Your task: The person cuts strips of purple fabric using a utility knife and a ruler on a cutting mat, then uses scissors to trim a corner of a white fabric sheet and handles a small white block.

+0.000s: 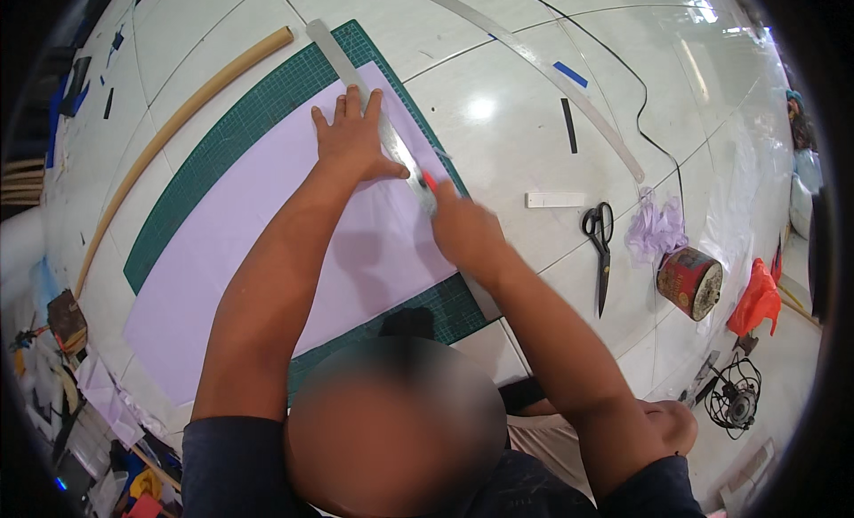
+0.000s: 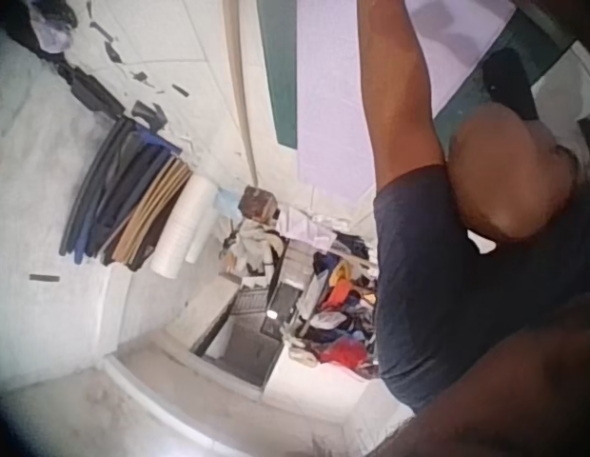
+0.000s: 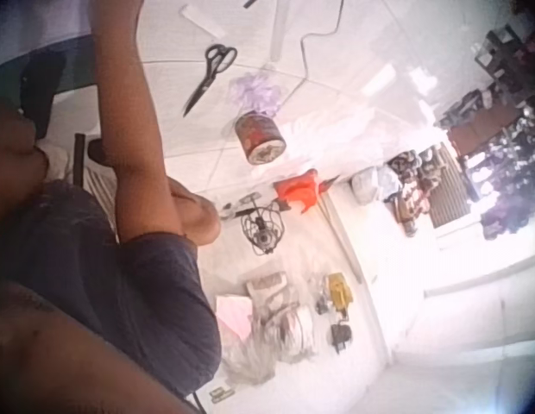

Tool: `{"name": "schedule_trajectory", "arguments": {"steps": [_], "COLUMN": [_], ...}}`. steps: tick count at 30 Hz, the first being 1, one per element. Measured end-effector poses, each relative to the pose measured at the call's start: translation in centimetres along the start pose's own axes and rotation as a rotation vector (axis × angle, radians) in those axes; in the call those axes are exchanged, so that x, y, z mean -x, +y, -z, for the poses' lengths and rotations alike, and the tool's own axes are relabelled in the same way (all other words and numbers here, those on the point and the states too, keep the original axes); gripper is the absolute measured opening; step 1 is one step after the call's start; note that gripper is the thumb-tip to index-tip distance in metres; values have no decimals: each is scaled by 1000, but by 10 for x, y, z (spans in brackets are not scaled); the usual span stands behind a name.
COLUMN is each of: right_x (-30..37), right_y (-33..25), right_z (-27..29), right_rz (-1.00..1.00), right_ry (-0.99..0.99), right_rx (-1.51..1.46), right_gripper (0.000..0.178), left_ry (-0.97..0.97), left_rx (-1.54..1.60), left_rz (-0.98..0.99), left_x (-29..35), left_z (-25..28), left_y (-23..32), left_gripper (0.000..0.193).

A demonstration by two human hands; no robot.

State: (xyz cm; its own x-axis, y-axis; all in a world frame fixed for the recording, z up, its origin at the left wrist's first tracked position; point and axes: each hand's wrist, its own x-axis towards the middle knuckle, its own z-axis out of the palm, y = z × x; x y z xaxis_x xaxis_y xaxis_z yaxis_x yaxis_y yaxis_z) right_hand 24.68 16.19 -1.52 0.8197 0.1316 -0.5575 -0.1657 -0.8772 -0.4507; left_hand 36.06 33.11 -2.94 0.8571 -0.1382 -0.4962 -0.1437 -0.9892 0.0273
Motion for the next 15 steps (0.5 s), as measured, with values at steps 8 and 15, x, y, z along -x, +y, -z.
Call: {"name": "schedule_trajectory", "arguments": {"steps": [8,15], "right_x": [145,156], "right_y": [86,90], "right_z": [-32,-23], "right_rz": [-154,-159], "right_ry": [-167,-53], "right_rx": [90,11], "right_gripper": [14,22], "left_ry": [-7,-16], "left_rx": [-16,0], "left_rz": [1,2], "left_x": [-1,-1], "left_z": [1,1], "left_y": [2,-5], "left_gripper": [138,138]}}
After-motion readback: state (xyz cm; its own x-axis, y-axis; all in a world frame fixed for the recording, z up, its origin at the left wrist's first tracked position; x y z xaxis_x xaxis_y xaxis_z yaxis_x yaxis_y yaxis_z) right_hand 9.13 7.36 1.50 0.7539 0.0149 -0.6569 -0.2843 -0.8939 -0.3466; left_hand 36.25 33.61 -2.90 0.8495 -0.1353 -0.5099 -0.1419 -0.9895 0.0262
